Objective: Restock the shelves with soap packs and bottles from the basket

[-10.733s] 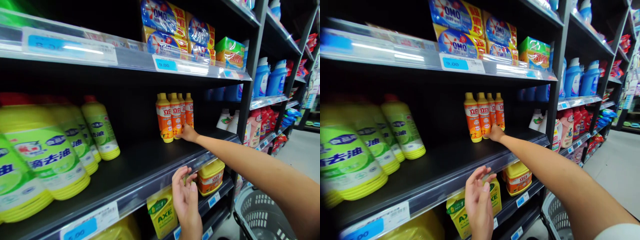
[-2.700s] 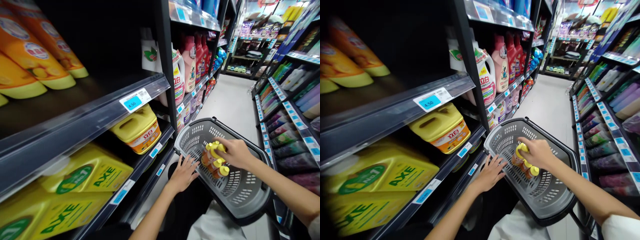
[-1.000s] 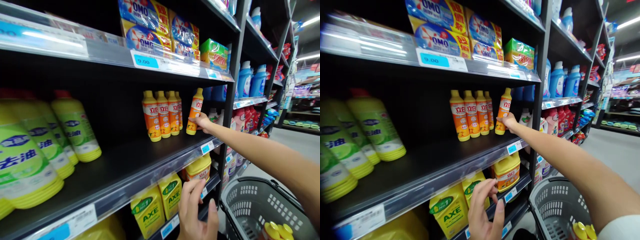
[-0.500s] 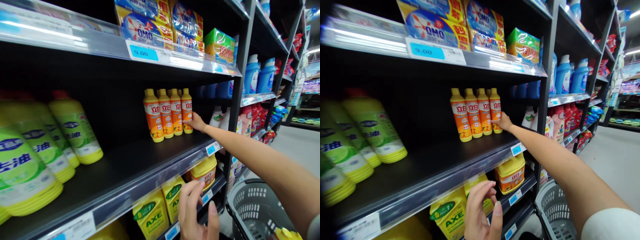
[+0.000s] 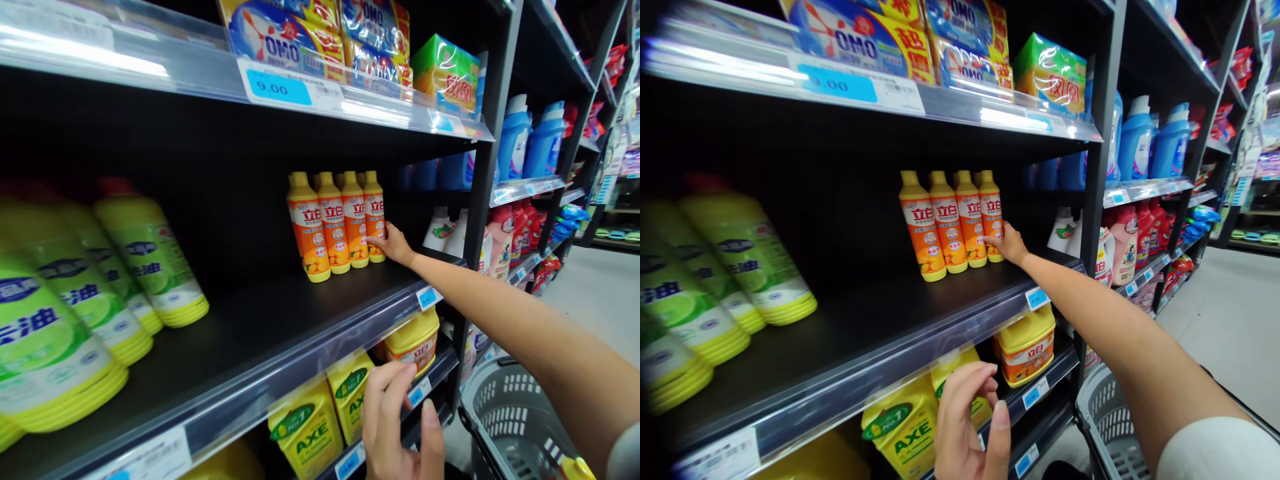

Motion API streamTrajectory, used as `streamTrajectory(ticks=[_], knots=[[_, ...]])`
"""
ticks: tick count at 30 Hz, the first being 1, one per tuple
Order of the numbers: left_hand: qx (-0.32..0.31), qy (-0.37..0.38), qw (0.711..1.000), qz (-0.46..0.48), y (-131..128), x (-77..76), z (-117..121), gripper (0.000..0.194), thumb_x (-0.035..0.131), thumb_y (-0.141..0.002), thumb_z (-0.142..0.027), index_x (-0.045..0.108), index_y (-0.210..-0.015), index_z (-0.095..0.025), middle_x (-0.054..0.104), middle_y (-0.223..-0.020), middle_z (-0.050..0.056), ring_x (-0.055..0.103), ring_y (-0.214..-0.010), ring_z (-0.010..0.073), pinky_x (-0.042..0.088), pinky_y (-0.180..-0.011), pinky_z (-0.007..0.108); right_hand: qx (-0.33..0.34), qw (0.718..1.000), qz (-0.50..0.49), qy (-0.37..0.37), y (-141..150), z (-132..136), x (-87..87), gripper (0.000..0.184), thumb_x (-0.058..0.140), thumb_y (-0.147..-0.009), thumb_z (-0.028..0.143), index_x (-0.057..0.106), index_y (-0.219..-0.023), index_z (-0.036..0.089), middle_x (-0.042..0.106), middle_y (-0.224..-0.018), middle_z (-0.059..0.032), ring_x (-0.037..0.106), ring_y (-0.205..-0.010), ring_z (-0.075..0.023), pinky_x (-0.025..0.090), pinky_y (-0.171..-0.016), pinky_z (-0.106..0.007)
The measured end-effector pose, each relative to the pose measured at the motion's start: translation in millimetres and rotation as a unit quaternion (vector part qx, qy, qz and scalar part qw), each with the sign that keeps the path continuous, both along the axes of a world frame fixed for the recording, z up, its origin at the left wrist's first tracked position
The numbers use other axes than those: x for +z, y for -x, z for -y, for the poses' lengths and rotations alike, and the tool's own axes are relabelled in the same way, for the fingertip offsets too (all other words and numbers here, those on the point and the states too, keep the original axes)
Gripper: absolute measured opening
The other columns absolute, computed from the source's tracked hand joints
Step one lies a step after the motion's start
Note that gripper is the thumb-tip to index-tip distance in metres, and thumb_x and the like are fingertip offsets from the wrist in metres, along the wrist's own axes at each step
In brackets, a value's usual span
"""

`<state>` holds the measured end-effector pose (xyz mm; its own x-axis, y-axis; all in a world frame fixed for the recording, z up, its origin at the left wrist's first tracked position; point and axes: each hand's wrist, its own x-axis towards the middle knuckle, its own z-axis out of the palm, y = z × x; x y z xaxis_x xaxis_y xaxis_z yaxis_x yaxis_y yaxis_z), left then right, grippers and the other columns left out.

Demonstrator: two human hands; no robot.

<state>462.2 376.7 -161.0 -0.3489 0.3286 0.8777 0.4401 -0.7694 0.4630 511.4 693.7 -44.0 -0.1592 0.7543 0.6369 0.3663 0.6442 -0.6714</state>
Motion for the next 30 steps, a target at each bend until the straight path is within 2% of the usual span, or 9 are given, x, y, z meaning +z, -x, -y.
streamTrajectory(ticks=[4,8,11,22,30], knots=[[0.001,0.005,1.000,0.005,0.3,0.0,0.6,0.027,0.050,-0.098,-0.017,0.061,-0.123,-0.019,0.061,-0.106,0.011,0.058,-0.082,0.0167,0.052,-0.064,0.027,-0.008,1.000,0.012,0.019,0.4,2.7,-5.5,0.056,0.076,-0.087,0.042,0.051,-0.131,0.017,0.071,-0.127,-0.0134,0.070,-0.114,-0.0253,0.054,-0.100,-0.037],[0.004,0.011,1.000,0.009,1.9,0.0,1.9,0.027,0.051,-0.097,-0.016,0.062,-0.121,-0.020,0.062,-0.108,0.011,0.059,-0.083,0.0165,0.052,-0.063,0.027,-0.019,0.998,0.037,0.046,1.9,9.8,-8.5,0.038,0.055,-0.101,0.044,0.049,-0.126,0.016,0.068,-0.130,-0.0184,0.067,-0.120,-0.0280,0.051,-0.102,-0.040],[0.003,0.020,1.000,0.013,2.2,0.4,2.2,0.026,0.050,-0.098,-0.017,0.062,-0.121,-0.021,0.061,-0.109,0.010,0.059,-0.084,0.0159,0.052,-0.064,0.026,-0.017,0.997,0.049,0.050,3.3,13.0,-7.9,0.031,0.044,-0.105,0.042,0.048,-0.124,0.018,0.065,-0.134,-0.0191,0.063,-0.126,-0.0289,0.049,-0.105,-0.043],[-0.006,0.027,0.999,0.037,-3.8,1.0,2.4,0.025,0.051,-0.098,-0.018,0.062,-0.120,-0.022,0.060,-0.109,0.007,0.056,-0.084,0.0143,0.048,-0.067,0.025,-0.028,0.995,0.076,0.064,6.5,13.1,-4.8,0.030,0.044,-0.105,0.042,0.046,-0.121,0.017,0.065,-0.133,-0.0228,0.063,-0.125,-0.0323,0.049,-0.104,-0.046],[-0.003,0.031,0.999,0.025,-0.5,-1.1,1.9,0.026,0.051,-0.097,-0.019,0.062,-0.120,-0.023,0.061,-0.109,0.007,0.057,-0.084,0.0153,0.049,-0.068,0.027,-0.030,0.994,0.082,0.064,7.3,14.7,-2.4,0.031,0.046,-0.105,0.041,0.046,-0.123,0.016,0.066,-0.131,-0.0225,0.064,-0.124,-0.0318,0.051,-0.101,-0.043]])
